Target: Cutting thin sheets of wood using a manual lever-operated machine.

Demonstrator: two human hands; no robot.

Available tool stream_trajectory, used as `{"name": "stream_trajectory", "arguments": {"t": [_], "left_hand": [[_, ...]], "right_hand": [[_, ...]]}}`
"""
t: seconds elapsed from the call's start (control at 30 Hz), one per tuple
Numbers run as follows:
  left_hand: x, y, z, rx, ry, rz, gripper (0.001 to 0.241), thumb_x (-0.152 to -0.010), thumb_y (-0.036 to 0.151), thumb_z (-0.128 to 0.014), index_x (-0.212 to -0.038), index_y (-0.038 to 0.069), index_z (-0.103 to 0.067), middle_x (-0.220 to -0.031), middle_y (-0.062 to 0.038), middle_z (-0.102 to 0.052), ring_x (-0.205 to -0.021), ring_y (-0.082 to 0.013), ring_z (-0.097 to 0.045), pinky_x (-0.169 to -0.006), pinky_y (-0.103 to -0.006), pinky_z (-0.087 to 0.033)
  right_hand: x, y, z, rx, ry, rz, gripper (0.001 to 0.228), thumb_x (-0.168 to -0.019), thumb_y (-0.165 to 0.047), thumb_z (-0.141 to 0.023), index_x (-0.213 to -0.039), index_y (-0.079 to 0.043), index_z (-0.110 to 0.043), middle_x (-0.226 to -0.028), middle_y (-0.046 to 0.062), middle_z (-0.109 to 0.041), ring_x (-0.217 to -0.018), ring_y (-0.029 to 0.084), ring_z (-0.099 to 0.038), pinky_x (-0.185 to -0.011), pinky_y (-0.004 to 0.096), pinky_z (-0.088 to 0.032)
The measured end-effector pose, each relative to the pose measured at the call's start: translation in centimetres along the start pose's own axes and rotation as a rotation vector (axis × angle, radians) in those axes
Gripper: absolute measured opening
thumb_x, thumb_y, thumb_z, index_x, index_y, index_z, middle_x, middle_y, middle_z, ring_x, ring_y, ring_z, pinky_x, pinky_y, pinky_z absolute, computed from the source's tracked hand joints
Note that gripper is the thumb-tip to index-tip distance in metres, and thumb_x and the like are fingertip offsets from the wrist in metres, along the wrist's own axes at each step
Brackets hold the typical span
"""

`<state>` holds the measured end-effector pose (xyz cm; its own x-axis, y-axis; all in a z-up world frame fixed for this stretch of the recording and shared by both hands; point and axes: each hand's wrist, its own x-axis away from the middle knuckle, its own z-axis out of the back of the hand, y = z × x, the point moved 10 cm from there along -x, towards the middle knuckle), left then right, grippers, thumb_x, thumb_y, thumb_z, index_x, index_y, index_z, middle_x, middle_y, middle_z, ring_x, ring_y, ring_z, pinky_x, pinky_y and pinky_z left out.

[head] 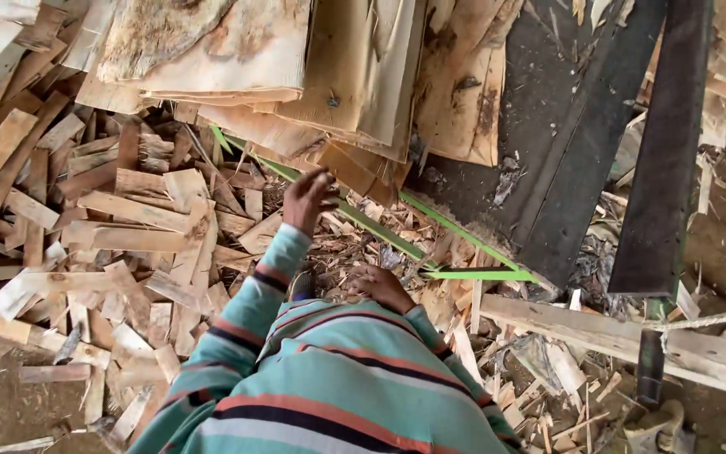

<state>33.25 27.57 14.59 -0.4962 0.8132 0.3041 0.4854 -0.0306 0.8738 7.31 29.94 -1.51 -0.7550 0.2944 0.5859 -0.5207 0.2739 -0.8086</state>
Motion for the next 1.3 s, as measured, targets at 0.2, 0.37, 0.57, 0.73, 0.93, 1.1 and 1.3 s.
{"name": "stream_trajectory", "arguments": {"t": [0.2, 0.37, 0.57, 0.73, 0.93, 1.1, 1.3], "left_hand": [[-4.2, 6.5, 4.5, 0.419, 0.296, -0.273, 0.062, -0.098, 0.033, -0.067, -0.146, -0.001, -0.049, -0.130, -0.028, -0.067, -0.095, -0.0347, -0.079, -0.076, -0.0429, -0.070], [-4.4, 7.7, 10.6, 0.471, 0.462, -0.277, 0.059, -0.097, 0.028, -0.065, -0.149, 0.011, -0.042, -0.131, -0.030, -0.065, -0.094, -0.0364, -0.077, -0.071, -0.0437, -0.069], [-4.9, 12.5, 14.0, 0.048, 0.509, -0.580, 0.055, -0.106, 0.026, -0.066, -0.153, 0.007, -0.044, -0.142, -0.022, -0.063, -0.124, -0.0335, -0.068, -0.094, -0.0467, -0.064], [-6.5, 16.7, 14.8, -0.839, 0.742, -0.718, 0.045, -0.107, 0.023, -0.072, -0.148, 0.011, -0.056, -0.144, -0.013, -0.066, -0.130, -0.0295, -0.068, -0.113, -0.0432, -0.055], [-9.5, 18.2, 17.8, -1.037, 0.727, -0.515, 0.051, -0.099, 0.021, -0.076, -0.145, 0.008, -0.057, -0.152, -0.020, -0.054, -0.141, -0.0399, -0.048, -0.120, -0.0474, -0.038], [-10.4, 18.6, 21.8, -1.163, 0.738, -0.410, 0.064, -0.097, 0.022, -0.078, -0.152, 0.007, -0.050, -0.161, -0.024, -0.041, -0.149, -0.0458, -0.033, -0.127, -0.0514, -0.025], [-13.9, 21.0, 27.9, -1.281, 0.718, -0.115, 0.080, -0.098, 0.045, -0.074, -0.159, 0.011, -0.036, -0.165, -0.024, -0.025, -0.152, -0.0465, -0.018, -0.125, -0.0598, -0.014]], "right_hand": [[2.3, -2.6, 1.9, 0.191, 0.167, 0.084, 0.049, -0.097, -0.023, -0.069, -0.139, -0.002, -0.058, -0.116, 0.011, -0.075, -0.102, 0.017, -0.073, -0.086, 0.030, -0.059], [1.3, -4.1, 1.5, -0.013, 0.251, 0.053, 0.044, -0.098, -0.018, -0.064, -0.137, -0.001, -0.058, -0.113, 0.016, -0.077, -0.101, 0.023, -0.073, -0.089, 0.033, -0.058], [1.6, -13.0, -1.3, 0.140, 0.252, 0.240, 0.038, -0.099, -0.015, -0.065, -0.133, 0.002, -0.063, -0.117, 0.013, -0.076, -0.104, 0.018, -0.070, -0.091, 0.031, -0.056], [3.7, -16.5, 0.4, 0.229, 0.258, 0.246, 0.039, -0.100, -0.013, -0.064, -0.136, 0.000, -0.060, -0.115, 0.012, -0.075, -0.106, 0.016, -0.071, -0.091, 0.030, -0.057], [2.4, -20.0, 3.5, 0.147, 0.250, 0.312, 0.037, -0.100, -0.013, -0.064, -0.133, 0.003, -0.063, -0.118, 0.013, -0.075, -0.108, 0.017, -0.072, -0.094, 0.031, -0.058], [0.0, -29.5, 1.1, 0.022, 0.095, 0.354, 0.039, -0.102, -0.011, -0.063, -0.137, 0.005, -0.060, -0.119, 0.015, -0.075, -0.108, 0.019, -0.072, -0.096, 0.030, -0.058], [-8.8, -42.9, -6.6, -0.479, -0.296, 0.410, 0.052, -0.105, -0.016, -0.064, -0.150, 0.004, -0.047, -0.126, 0.015, -0.067, -0.114, 0.023, -0.065, -0.106, 0.039, -0.053]]}}
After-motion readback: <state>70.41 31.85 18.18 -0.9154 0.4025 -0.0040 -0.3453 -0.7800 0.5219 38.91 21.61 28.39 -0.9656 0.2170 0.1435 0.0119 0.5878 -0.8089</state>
